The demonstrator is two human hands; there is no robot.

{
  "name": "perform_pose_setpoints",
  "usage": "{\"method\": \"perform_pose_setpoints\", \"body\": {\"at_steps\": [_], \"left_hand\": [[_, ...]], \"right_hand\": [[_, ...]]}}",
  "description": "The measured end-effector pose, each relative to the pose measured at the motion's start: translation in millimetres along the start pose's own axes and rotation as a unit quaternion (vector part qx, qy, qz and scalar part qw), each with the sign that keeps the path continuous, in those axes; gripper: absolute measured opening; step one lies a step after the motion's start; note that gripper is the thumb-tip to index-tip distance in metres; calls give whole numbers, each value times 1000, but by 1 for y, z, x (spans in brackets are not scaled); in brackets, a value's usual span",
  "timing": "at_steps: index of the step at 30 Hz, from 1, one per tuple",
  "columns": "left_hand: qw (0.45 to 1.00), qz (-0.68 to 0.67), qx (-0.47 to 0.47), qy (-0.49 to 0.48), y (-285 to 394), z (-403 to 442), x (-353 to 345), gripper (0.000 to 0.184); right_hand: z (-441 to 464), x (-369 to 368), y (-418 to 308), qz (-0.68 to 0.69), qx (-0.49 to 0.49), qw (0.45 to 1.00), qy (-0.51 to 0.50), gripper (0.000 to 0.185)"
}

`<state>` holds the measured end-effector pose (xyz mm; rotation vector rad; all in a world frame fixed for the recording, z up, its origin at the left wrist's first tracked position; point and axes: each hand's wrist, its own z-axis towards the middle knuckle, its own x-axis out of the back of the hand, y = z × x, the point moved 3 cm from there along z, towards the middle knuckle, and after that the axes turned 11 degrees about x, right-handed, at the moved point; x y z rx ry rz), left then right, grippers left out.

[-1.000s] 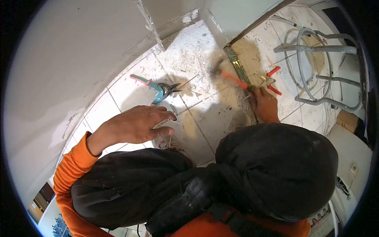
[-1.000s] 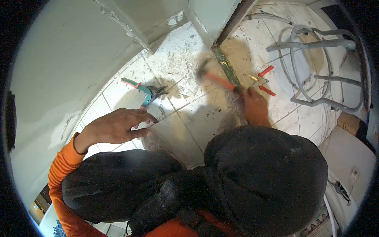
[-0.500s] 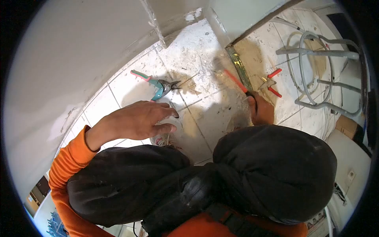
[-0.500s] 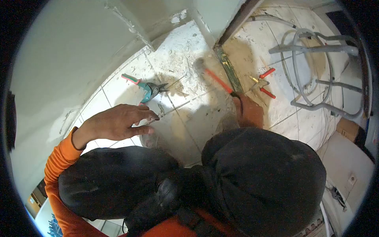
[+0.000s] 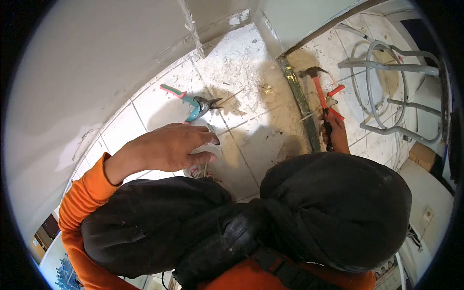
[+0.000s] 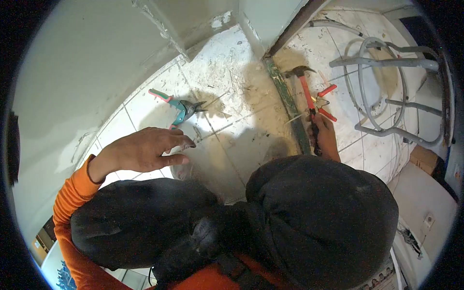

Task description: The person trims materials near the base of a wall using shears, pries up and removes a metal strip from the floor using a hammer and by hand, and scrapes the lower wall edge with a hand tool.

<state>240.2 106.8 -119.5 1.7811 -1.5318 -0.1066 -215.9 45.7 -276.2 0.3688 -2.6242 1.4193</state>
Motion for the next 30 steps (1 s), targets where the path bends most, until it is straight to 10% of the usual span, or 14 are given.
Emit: {"method": "perform_pose_setpoints", "body": {"at_steps": [4,17,30], "left_hand": [[1000,-14,17,-7,-3,-3,1,52],[998,-13,53,-13,-7,-8,-2,48],[999,-17,47,-9,-14,2,-2,45]], "right_hand": [[23,20,-11,-272,235,931,60,42],[102,78,-19,-655,345,665,103,33],[49,85,49,-596,264,757,-39,44]]}}
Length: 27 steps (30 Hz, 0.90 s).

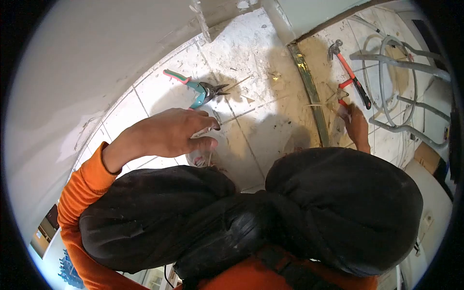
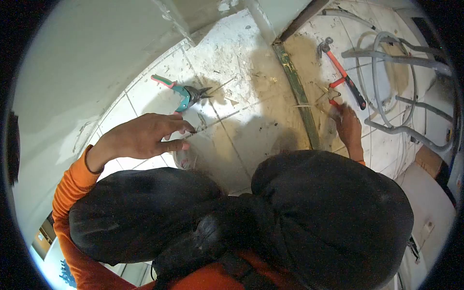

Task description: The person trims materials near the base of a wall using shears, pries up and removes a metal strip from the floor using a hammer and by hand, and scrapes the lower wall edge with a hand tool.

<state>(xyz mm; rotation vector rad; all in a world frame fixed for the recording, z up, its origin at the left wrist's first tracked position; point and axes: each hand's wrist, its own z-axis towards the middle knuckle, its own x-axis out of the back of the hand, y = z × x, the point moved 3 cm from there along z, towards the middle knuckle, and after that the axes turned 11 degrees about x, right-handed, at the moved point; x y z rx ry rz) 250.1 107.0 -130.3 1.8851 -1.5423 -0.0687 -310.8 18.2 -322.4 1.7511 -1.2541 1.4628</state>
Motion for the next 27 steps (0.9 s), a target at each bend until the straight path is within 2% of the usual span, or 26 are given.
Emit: {"method": "perform_pose_setpoints", "body": {"at_steps": [3,7,11,14,17,20,24,27], "left_hand": [[1000,0,21,8,-6,5,0,46],[995,17,96,7,-16,4,1,49],[998,4,60,4,-12,4,-1,50],[999,-14,42,-15,-4,6,1,51],[998,-1,43,-37,5,12,5,51],[999,19,17,-40,18,23,11,49],[998,36,-31,-36,33,34,11,48],[997,59,-28,-46,45,42,16,47]], "right_hand": [[12,27,-19,-48,-35,995,76,40],[18,12,-1,-86,11,996,4,34],[19,23,-14,-57,38,997,24,21],[13,36,-32,-89,57,990,90,19],[3,35,-22,-103,5,992,67,21],[2,28,8,-135,13,987,89,32],[35,49,24,-169,-1,968,184,43],[54,20,54,-149,-10,987,50,50]]}}
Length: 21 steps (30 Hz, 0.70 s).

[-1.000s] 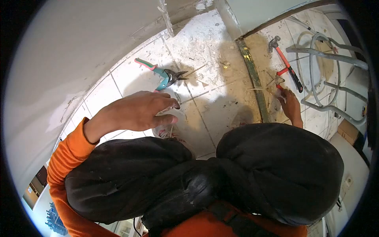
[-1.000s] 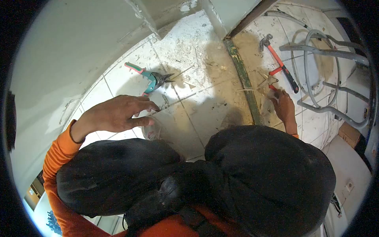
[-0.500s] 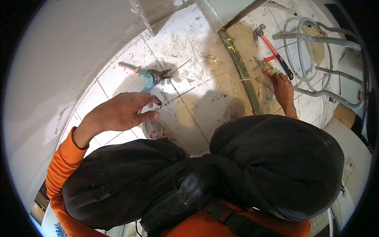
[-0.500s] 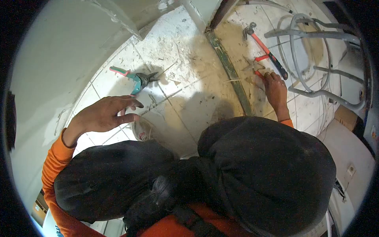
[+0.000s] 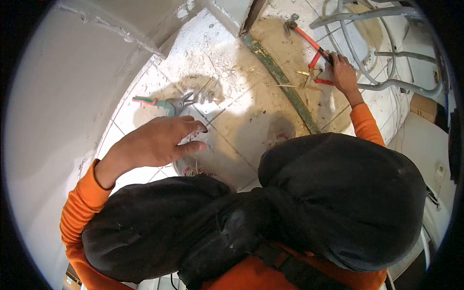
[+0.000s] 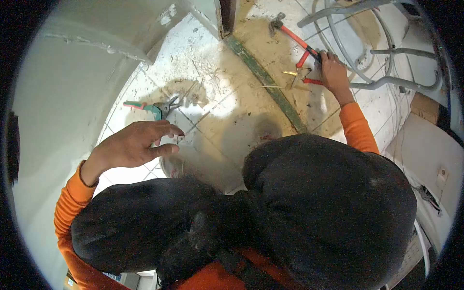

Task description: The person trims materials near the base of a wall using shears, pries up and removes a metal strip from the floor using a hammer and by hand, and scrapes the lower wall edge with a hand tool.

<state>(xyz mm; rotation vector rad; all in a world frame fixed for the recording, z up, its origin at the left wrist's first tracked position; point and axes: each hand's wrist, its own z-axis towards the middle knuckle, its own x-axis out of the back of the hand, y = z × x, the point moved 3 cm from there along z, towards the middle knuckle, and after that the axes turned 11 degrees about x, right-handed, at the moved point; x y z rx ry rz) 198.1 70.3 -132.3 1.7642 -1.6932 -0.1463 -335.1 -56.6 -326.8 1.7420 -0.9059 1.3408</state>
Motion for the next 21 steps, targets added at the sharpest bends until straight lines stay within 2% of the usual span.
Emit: {"method": "perform_pose_setpoints", "body": {"at_steps": [4,7,8,12,13,15,17,19,21], "left_hand": [[1000,0,-4,27,1,-4,5,47],[999,2,22,25,5,-5,17,47],[999,4,31,19,7,-3,21,47],[994,68,-61,65,36,22,41,45],[994,77,-56,58,50,29,46,44],[993,98,-49,44,82,43,60,44],[978,140,-143,68,104,65,66,44],[961,165,-206,84,129,88,67,44],[953,177,-239,47,155,106,69,44]], "right_hand": [[9,13,-19,102,57,993,-36,40],[10,36,-32,54,-22,998,-5,37],[8,51,-35,74,-31,997,1,35],[-36,111,-55,170,-89,980,58,40],[-54,122,-57,209,-102,972,45,39],[-94,142,-62,284,-130,950,22,37],[-143,142,-71,341,-152,927,-24,34],[-189,137,-88,491,-245,834,-64,33],[-229,137,-103,516,-278,806,-77,33]]}}
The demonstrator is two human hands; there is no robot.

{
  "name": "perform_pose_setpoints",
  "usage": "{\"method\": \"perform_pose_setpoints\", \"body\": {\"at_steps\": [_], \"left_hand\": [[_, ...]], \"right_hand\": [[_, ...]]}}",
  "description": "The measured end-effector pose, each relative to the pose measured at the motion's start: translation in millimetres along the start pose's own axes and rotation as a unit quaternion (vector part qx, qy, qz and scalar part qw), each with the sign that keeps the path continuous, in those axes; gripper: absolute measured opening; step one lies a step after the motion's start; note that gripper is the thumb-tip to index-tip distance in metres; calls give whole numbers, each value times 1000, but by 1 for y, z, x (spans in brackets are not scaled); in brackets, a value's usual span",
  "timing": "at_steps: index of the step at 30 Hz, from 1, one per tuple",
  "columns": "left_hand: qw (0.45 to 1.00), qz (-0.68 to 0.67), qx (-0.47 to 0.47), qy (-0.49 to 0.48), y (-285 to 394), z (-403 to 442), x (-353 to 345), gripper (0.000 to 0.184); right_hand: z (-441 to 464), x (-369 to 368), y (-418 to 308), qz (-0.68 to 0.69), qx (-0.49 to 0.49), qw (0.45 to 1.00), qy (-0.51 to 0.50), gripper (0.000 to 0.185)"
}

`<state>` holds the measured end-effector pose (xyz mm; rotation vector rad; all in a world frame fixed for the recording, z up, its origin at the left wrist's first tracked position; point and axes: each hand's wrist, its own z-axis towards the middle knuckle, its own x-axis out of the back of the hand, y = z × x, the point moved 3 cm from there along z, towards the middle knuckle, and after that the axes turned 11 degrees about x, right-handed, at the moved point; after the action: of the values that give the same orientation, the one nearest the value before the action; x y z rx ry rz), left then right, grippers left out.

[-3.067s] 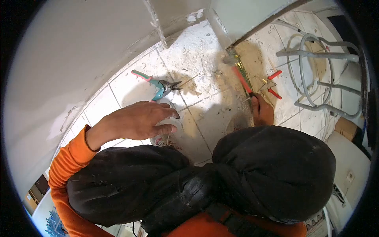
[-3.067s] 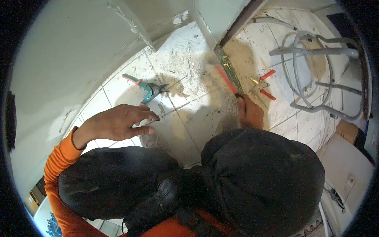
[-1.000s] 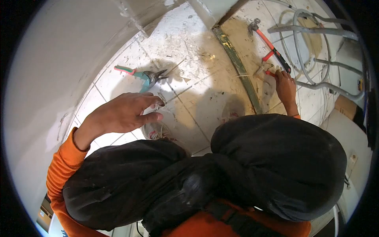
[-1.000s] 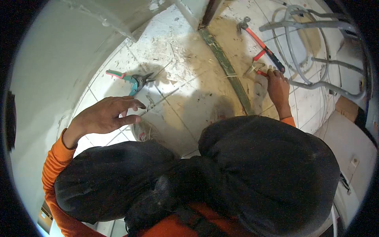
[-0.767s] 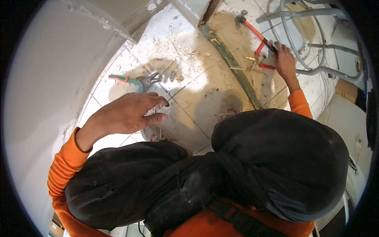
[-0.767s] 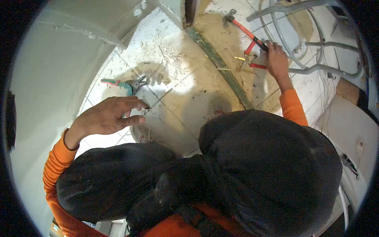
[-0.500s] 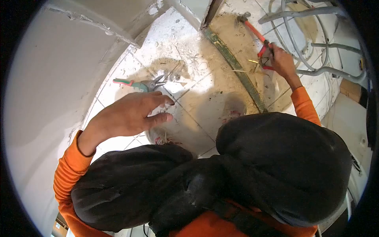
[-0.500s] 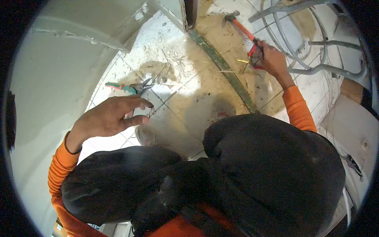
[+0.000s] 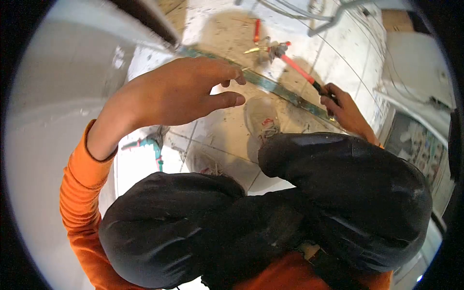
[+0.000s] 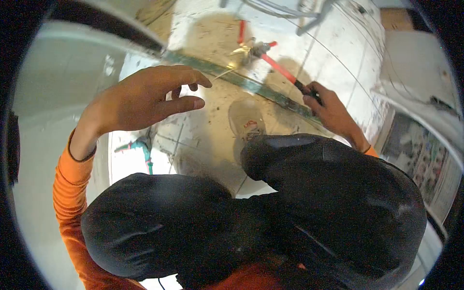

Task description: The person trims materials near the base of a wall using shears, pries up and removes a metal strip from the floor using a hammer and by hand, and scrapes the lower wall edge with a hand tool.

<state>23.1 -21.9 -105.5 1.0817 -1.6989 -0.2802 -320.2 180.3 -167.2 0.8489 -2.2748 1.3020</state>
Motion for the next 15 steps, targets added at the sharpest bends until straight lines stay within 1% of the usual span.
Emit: {"method": "perform_pose_setpoints", "body": {"at_steps": [1,4,5,8,9,12,13,15], "left_hand": [[1000,9,-8,-17,6,13,0,44],[996,52,-54,-47,17,50,-6,45],[993,67,-76,-54,19,61,-9,45],[991,87,-62,-84,39,93,-14,44],[990,86,-59,-94,47,101,-15,44],[985,82,-99,-113,63,117,-18,45],[983,90,-98,-126,69,119,-20,45],[980,101,-91,-142,77,129,-22,46]], "right_hand": [[-17,-3,12,8,-29,1000,6,33],[-60,-6,31,-113,-22,989,87,31],[-72,-7,32,-88,-48,990,96,30],[-97,-16,50,-122,-48,982,133,31],[-100,-22,61,-117,-56,984,124,34],[-112,-43,71,-175,-75,972,140,35],[-112,-52,76,-195,-92,966,142,37],[-114,-65,81,-206,-113,958,165,35]]}}
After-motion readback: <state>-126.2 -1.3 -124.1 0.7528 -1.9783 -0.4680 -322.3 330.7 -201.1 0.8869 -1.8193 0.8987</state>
